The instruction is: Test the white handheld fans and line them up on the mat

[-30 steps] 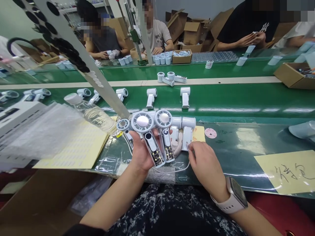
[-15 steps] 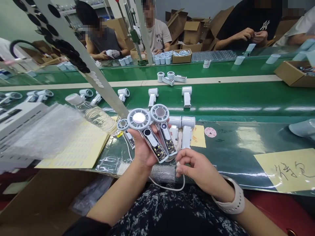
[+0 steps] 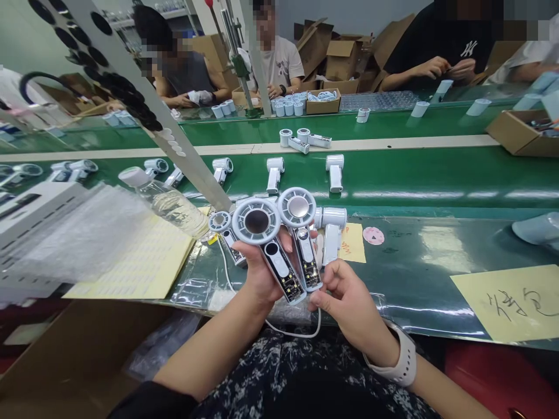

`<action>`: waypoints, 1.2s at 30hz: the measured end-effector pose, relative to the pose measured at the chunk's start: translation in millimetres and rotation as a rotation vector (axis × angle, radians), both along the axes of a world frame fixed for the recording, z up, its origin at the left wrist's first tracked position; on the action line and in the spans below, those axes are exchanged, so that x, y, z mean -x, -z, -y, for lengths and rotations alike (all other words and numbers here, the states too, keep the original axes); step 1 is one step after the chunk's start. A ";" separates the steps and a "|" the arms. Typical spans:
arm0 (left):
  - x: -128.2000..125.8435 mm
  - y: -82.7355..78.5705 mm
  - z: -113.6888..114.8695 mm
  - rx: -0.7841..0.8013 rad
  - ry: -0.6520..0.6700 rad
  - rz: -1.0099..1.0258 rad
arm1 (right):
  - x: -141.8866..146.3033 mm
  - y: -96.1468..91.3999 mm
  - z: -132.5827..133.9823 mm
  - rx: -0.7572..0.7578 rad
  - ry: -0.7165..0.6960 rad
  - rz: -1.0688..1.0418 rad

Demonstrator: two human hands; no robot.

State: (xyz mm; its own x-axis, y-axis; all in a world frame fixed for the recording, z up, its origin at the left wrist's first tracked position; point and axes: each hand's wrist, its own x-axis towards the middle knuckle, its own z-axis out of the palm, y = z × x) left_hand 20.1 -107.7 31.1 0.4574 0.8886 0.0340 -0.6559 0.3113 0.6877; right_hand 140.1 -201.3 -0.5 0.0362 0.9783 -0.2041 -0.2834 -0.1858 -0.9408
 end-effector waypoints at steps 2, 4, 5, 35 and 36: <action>0.7 1.4 1.4 -0.003 0.045 0.007 | -7.8 -3.0 -2.9 -0.027 -0.031 0.086; 0.5 4.4 4.8 -0.004 0.089 0.007 | -15.0 -6.9 -6.9 -0.082 -0.033 0.184; 0.0 6.4 7.1 -0.008 0.111 0.003 | -17.6 -8.8 -9.0 -0.107 -0.045 0.217; 8.8 14.9 7.3 -0.167 0.201 -0.354 | -33.6 2.9 -4.3 -0.189 -0.015 0.038; 9.8 17.1 6.3 -0.197 0.204 -0.399 | -36.3 0.0 -4.5 -0.198 -0.013 0.001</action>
State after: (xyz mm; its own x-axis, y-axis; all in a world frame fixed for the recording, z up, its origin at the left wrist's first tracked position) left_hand 10.3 -114.0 14.1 0.6333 0.7736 -0.0213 -0.2679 0.2449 0.9318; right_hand 176.5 -196.8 -0.5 0.0233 0.9997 -0.0076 -0.2808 -0.0008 -0.9598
